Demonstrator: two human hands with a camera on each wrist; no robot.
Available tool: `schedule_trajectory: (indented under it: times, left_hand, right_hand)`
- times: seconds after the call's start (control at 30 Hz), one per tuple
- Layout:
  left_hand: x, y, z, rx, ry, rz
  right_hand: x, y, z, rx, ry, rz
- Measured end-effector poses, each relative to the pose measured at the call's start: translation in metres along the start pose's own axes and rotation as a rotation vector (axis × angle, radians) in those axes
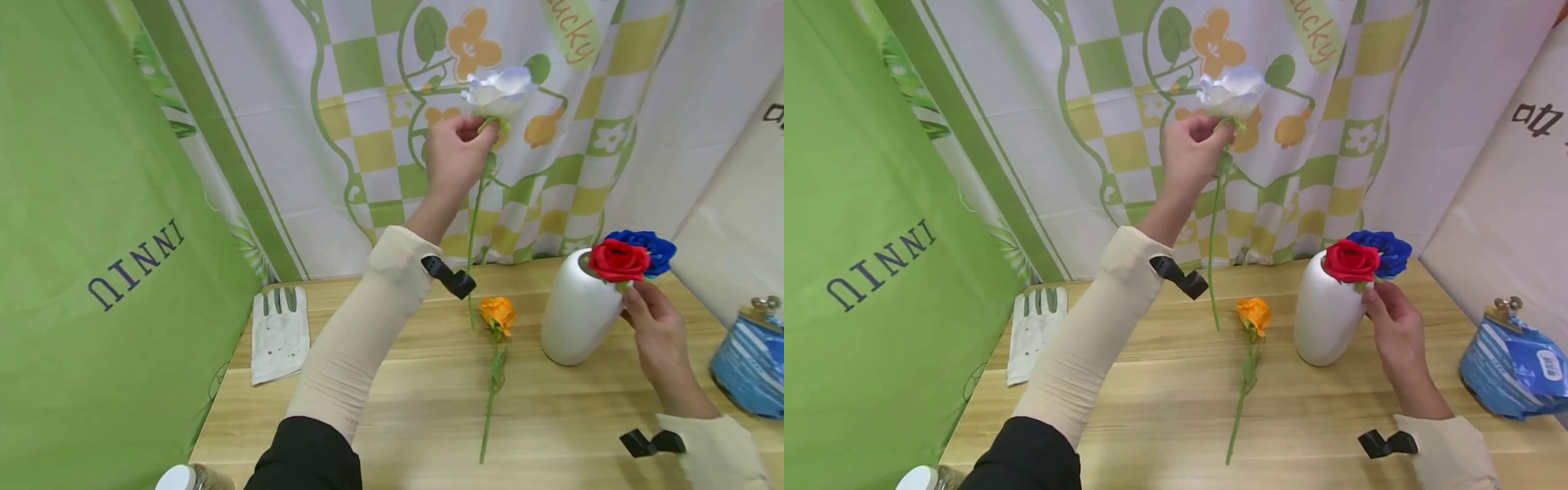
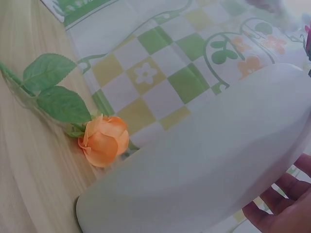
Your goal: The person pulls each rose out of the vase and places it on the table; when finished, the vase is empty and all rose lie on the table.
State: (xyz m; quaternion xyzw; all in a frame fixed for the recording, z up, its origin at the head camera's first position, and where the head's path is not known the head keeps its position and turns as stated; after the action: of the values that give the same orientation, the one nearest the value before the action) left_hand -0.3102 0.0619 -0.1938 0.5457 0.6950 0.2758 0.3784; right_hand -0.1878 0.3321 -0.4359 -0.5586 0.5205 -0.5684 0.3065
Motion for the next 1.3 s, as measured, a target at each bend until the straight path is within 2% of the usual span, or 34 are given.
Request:
schedule_trajectory:
  times: [0.13,0.3,0.47,0.67,0.93,1.1,1.3]
  left_hand:
    - [-0.002,-0.032,0.01,-0.082,-0.01,-0.035]
    - [0.005,-0.084,0.032,-0.173,-0.016,-0.089]
    - [0.014,-0.122,0.048,-0.278,-0.015,-0.075]
    - [0.02,-0.147,0.057,-0.328,-0.045,-0.09]
    - [0.033,-0.174,0.084,-0.41,-0.118,-0.098]
    - [0.037,-0.187,0.097,-0.421,-0.121,-0.106]
    - [0.041,-0.204,0.112,-0.406,-0.17,-0.137]
  right_hand:
    - [0.0,-0.001,-0.002,-0.002,-0.004,0.023]
    - [-0.001,0.001,-0.002,0.03,0.0,0.057]
    - [-0.002,0.001,-0.001,0.038,0.007,0.07]
    - [0.001,0.001,-0.001,0.031,0.0,0.068]
    - [-0.002,0.001,-0.004,0.04,0.019,0.097]
    - [-0.002,0.002,-0.004,0.043,0.018,0.096]
    - [-0.002,0.002,-0.004,0.038,0.007,0.115]
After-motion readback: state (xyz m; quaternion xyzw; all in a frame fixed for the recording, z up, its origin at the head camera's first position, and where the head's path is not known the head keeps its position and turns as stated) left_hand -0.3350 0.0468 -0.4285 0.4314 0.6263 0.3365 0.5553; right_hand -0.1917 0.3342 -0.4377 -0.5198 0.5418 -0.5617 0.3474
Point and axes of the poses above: each hand's wrist, its own z-axis away from the middle knuckle, its own x-axis out of the palm, y = z × x, the point moved 2 cm from there along -z, towards the middle knuckle, and after that the axes turned 10 degrees about x, right-handed, at the moved point
